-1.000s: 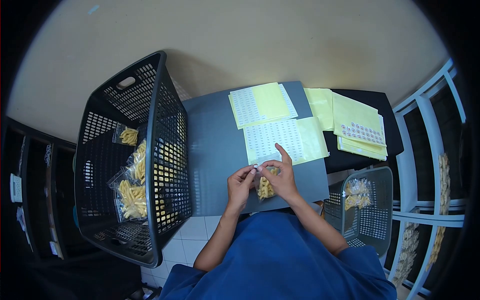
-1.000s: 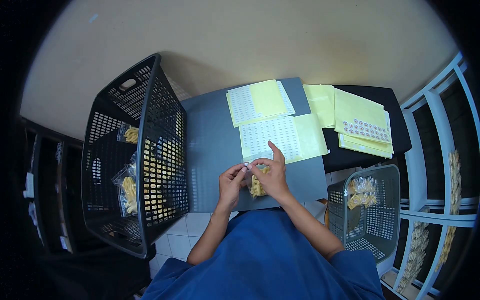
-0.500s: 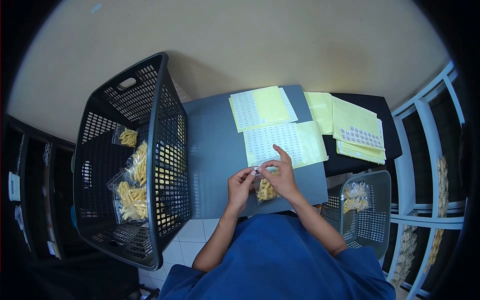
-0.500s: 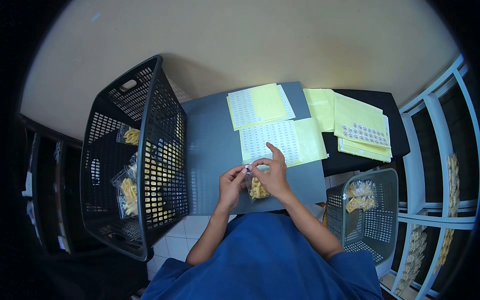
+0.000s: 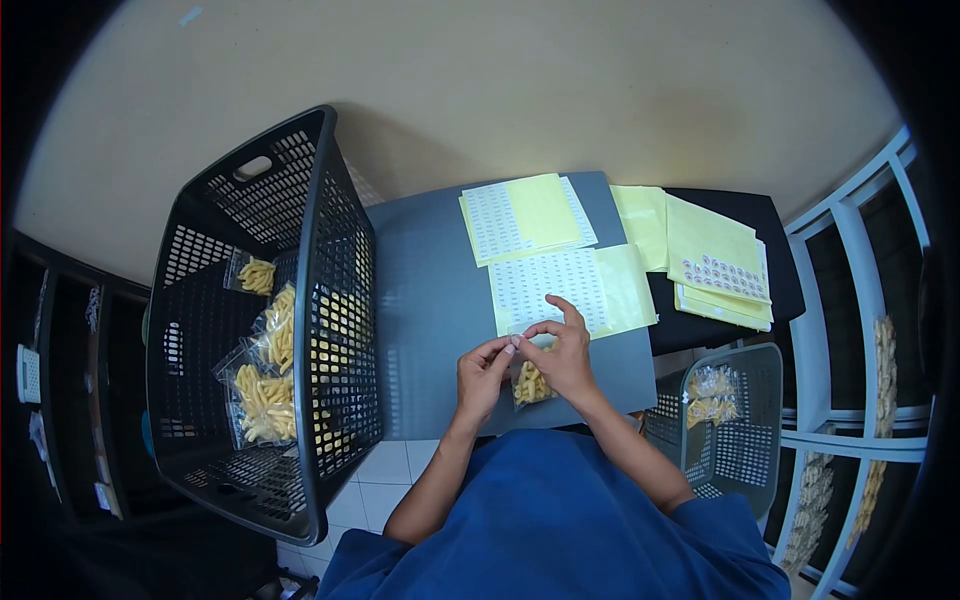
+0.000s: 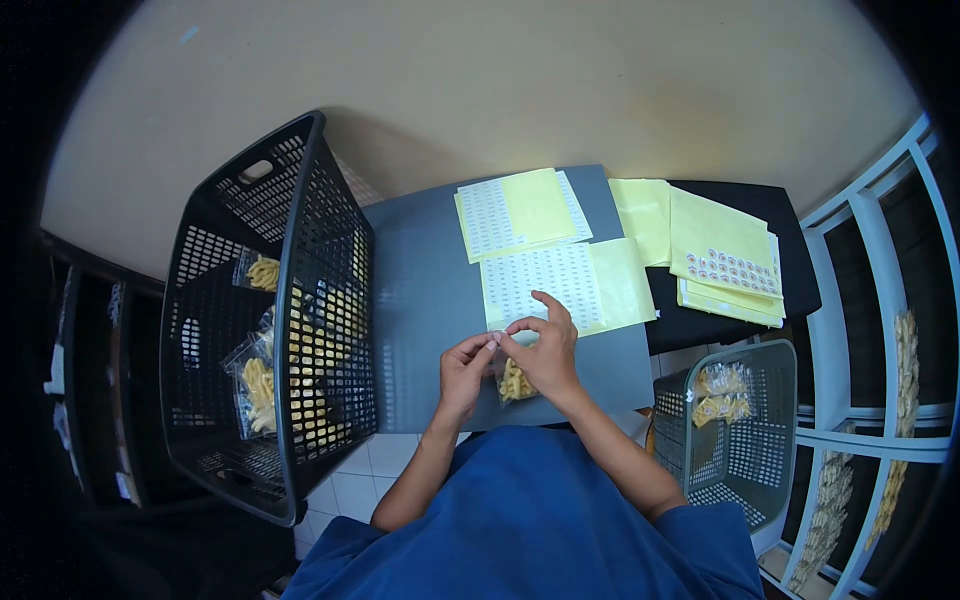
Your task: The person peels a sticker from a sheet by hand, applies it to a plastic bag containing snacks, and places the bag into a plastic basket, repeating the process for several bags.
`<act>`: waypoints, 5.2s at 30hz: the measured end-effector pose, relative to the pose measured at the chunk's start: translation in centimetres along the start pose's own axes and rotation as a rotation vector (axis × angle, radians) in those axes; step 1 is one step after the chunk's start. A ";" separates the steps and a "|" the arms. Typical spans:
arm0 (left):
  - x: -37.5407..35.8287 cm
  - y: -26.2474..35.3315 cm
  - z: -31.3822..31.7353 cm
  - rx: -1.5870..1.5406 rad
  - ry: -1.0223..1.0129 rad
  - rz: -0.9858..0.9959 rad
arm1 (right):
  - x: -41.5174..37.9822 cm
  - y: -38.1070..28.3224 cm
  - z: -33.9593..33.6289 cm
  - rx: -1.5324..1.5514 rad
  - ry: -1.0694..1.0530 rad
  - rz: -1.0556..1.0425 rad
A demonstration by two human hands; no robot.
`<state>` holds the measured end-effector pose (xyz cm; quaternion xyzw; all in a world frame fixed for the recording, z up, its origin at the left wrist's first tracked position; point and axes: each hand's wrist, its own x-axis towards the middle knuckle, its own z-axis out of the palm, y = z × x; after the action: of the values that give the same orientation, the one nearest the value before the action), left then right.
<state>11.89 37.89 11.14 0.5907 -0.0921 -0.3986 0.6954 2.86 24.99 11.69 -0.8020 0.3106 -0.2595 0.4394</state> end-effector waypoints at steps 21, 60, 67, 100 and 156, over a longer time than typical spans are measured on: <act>1.0 -1.7 -0.5 -0.037 0.073 0.039 | -0.5 -0.1 0.7 0.091 0.080 0.093; 18.7 -11.3 35.5 1.131 -0.142 0.447 | 15.2 28.9 -33.3 -0.382 0.022 0.196; 20.4 -12.2 34.4 1.063 -0.068 0.126 | 12.0 30.1 -31.1 -0.235 0.183 0.179; 21.9 -14.0 34.6 0.598 -0.176 -0.002 | 14.7 28.8 -28.7 -0.284 -0.020 0.028; 20.5 -14.1 35.7 0.732 -0.025 0.237 | 16.3 31.7 -29.7 0.231 -0.120 0.465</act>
<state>-2.13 -2.20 1.63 0.7802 -0.3045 -0.2636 0.4787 -15.24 -16.31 0.81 -0.6675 0.4283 -0.1375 0.5933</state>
